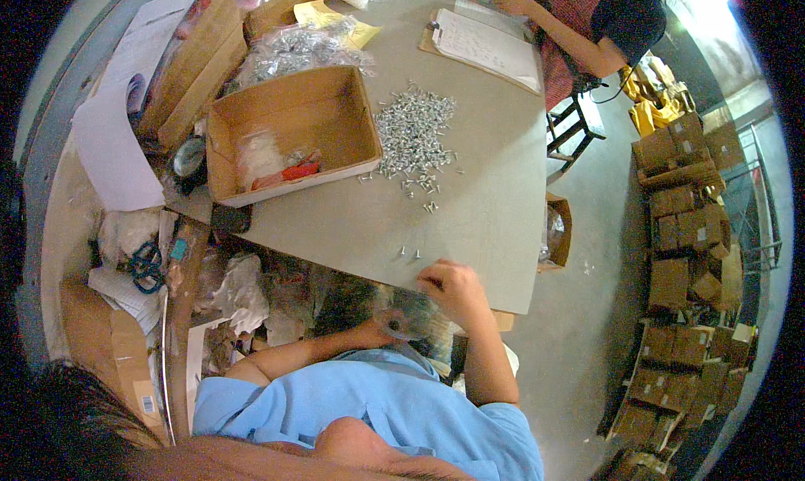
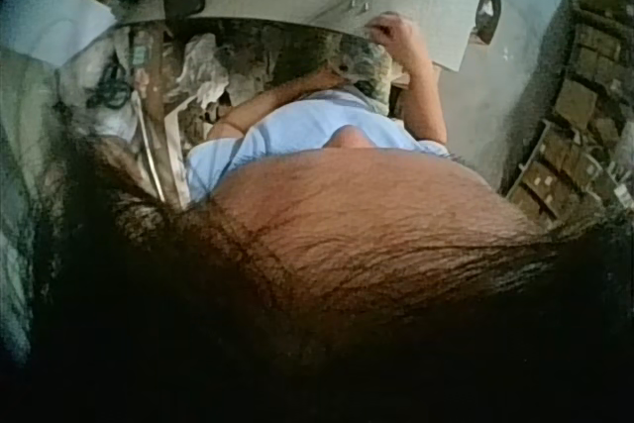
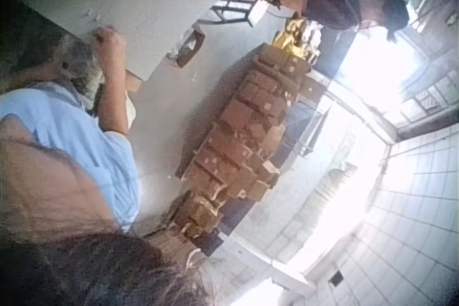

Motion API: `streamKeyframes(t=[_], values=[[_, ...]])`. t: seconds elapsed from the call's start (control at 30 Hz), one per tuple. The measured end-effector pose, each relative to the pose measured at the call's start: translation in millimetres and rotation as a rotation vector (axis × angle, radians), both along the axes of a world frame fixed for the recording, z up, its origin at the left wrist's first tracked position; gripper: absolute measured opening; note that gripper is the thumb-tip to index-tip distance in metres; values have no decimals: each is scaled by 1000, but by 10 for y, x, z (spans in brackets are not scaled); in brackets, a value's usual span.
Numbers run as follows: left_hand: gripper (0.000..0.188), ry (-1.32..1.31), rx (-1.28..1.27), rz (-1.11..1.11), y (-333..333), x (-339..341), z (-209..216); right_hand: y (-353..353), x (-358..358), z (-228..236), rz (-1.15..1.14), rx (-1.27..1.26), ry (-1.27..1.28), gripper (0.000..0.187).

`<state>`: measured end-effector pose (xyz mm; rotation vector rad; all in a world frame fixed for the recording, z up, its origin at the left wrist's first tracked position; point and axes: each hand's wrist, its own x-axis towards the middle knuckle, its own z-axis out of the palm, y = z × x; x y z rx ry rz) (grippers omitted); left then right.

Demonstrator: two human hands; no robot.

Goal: The person picks up small metal screws from a table by hand and places them into a small plastic bag.

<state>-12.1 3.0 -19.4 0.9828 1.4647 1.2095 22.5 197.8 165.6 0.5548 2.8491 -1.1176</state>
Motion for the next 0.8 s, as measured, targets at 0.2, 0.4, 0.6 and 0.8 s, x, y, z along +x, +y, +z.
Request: streamKeyframes(t=[0.2, 0.4, 0.6, 0.8], values=[[35, -58, -45, -51, 23, -67, 123, 180, -432, -54, -276, 41, 147, 16], [31, -28, -12, -14, 7, -31, 87, 330, -645, -345, -256, 348, 378, 13], [39, -41, -65, -97, -9, -44, 2, 176, -191, -92, -98, 146, 74, 12], [38, -86, -138, -71, 7, -43, 78, 361, -261, -10, -15, -105, 12, 16]])
